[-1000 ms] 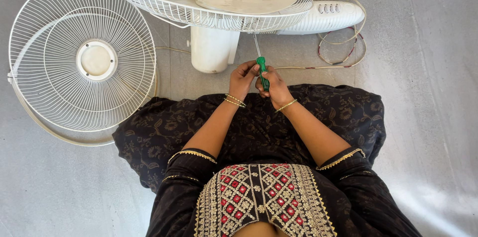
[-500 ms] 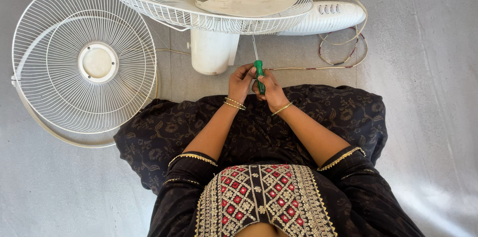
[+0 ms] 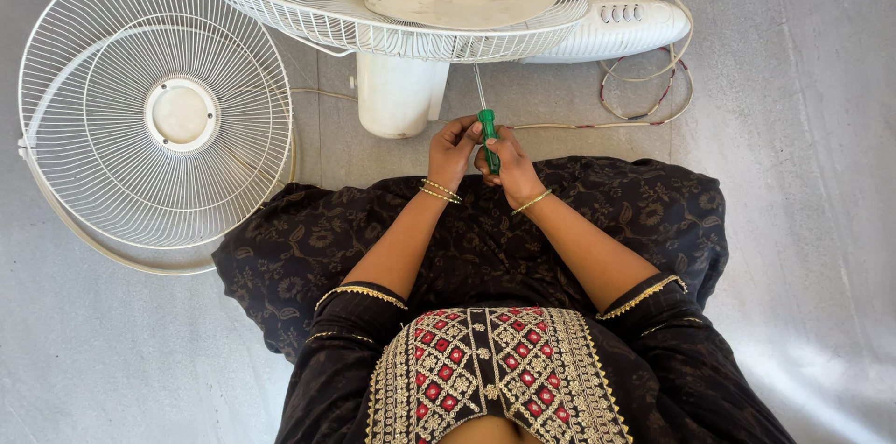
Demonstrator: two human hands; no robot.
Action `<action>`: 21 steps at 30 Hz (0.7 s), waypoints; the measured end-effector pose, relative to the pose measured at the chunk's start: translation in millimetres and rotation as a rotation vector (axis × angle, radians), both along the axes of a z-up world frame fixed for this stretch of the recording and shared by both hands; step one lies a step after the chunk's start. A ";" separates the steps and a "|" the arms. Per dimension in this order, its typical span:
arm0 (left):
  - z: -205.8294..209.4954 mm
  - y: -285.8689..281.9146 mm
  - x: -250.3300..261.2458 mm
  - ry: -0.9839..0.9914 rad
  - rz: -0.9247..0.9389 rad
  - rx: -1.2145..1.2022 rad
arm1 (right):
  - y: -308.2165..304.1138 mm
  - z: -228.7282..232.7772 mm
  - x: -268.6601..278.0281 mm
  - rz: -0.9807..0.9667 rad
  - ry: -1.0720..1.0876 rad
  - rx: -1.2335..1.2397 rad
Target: The person reassembles a white electric fan by hand, placing the blade assembly onto the motor shaft, securing it with a central cap, and then attaching the rear wire cage using a screwdriver. The front cage remains detached on the floor.
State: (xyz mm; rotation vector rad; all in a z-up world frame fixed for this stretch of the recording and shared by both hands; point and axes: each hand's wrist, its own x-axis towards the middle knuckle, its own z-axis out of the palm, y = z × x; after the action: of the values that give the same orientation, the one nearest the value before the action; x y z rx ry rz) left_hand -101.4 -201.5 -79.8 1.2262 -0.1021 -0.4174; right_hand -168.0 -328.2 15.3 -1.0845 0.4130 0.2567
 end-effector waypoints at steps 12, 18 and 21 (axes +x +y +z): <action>5.2 -0.5 4.9 -0.002 -0.013 0.001 | -2.8 11.4 3.0 0.000 0.015 0.048; 1.5 3.0 7.9 0.012 -0.004 0.023 | 4.9 10.3 -0.4 -0.055 -0.051 0.115; -1.7 3.1 8.9 0.009 0.006 0.058 | 11.8 5.2 -1.1 -0.095 -0.056 0.147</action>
State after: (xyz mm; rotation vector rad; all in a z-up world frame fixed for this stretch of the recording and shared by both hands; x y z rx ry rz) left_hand -92.5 -198.4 -81.5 1.2817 -0.0786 -0.4231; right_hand -169.2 -316.4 20.5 -0.9233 0.3890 0.1692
